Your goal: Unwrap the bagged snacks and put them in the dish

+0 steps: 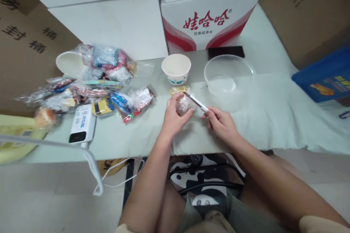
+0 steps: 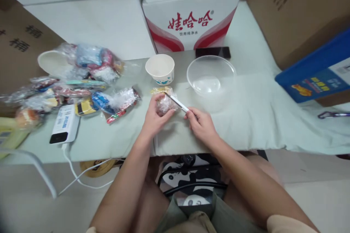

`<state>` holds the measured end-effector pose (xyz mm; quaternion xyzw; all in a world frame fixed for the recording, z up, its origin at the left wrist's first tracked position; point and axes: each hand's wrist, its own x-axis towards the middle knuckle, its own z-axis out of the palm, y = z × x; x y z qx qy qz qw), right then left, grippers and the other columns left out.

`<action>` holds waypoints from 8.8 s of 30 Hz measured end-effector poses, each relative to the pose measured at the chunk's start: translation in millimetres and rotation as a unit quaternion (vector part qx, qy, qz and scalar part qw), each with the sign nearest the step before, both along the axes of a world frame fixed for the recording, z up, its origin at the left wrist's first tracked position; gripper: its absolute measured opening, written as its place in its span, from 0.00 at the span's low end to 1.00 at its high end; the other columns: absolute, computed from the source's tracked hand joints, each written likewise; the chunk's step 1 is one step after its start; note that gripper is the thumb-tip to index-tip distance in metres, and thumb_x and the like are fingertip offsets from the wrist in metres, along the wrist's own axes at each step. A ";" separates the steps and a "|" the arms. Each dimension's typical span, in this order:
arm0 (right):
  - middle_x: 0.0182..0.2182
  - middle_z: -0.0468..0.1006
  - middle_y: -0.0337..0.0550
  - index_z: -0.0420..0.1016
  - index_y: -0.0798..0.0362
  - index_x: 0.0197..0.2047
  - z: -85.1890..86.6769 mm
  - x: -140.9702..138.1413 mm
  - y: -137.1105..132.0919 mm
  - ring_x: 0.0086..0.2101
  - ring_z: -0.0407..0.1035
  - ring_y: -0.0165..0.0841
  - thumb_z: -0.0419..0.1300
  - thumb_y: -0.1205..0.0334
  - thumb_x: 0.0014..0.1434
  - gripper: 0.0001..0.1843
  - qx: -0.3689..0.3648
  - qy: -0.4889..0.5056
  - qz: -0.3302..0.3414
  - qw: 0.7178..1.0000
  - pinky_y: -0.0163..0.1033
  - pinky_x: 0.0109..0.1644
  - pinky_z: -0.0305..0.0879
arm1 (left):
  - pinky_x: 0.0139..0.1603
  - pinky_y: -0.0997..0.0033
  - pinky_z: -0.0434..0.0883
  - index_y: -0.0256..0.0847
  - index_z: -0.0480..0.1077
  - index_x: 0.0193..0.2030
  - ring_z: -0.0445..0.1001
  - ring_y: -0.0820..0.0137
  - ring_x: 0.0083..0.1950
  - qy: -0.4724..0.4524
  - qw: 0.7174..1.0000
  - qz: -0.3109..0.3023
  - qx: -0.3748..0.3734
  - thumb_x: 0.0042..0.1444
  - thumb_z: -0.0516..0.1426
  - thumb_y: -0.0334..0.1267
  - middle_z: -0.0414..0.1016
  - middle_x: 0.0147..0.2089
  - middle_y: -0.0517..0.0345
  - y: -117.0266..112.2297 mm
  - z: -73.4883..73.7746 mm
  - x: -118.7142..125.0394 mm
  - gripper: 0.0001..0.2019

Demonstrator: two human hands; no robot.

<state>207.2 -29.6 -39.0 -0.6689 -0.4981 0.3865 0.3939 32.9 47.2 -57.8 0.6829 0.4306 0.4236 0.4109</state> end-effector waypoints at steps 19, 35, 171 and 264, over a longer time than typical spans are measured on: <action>0.42 0.82 0.55 0.79 0.53 0.49 -14.2 53.4 -18.8 0.42 0.72 0.48 0.50 0.59 0.66 0.18 0.106 -0.439 -0.009 0.892 0.50 0.45 0.62 | 0.63 0.52 0.70 0.51 0.57 0.65 0.67 0.55 0.66 -0.022 0.997 0.037 -0.062 0.48 0.69 0.47 0.60 0.67 0.46 -17.4 13.6 -13.1 0.40; 0.60 0.73 0.57 0.66 0.51 0.62 -4.8 19.7 -19.0 0.59 0.68 0.47 0.59 0.55 0.61 0.26 0.252 -0.251 0.119 0.927 0.53 0.59 0.64 | 0.30 0.73 0.69 0.49 0.63 0.61 0.71 0.77 0.29 -0.053 0.986 -0.004 -0.157 0.48 0.68 0.46 0.74 0.55 0.50 -18.2 26.7 -30.0 0.33; 0.68 0.62 0.61 0.63 0.54 0.67 -1.3 15.5 -11.7 0.68 0.56 0.50 0.67 0.54 0.53 0.41 0.113 -0.206 0.252 0.939 0.58 0.69 0.55 | 0.39 0.72 0.71 0.39 0.71 0.47 0.75 0.74 0.34 -0.083 0.941 -0.210 -0.251 0.47 0.69 0.41 0.77 0.34 0.59 -31.2 43.4 -38.6 0.22; 0.31 0.79 0.38 0.71 0.50 0.34 6.7 3.2 -7.1 0.31 0.75 0.33 0.73 0.52 0.40 0.20 -0.098 0.407 0.005 0.908 0.37 0.33 0.71 | 0.29 0.75 0.68 0.41 0.72 0.49 0.72 0.74 0.27 -0.170 0.930 -0.029 -0.326 0.49 0.65 0.45 0.77 0.31 0.62 -30.7 33.1 -18.0 0.21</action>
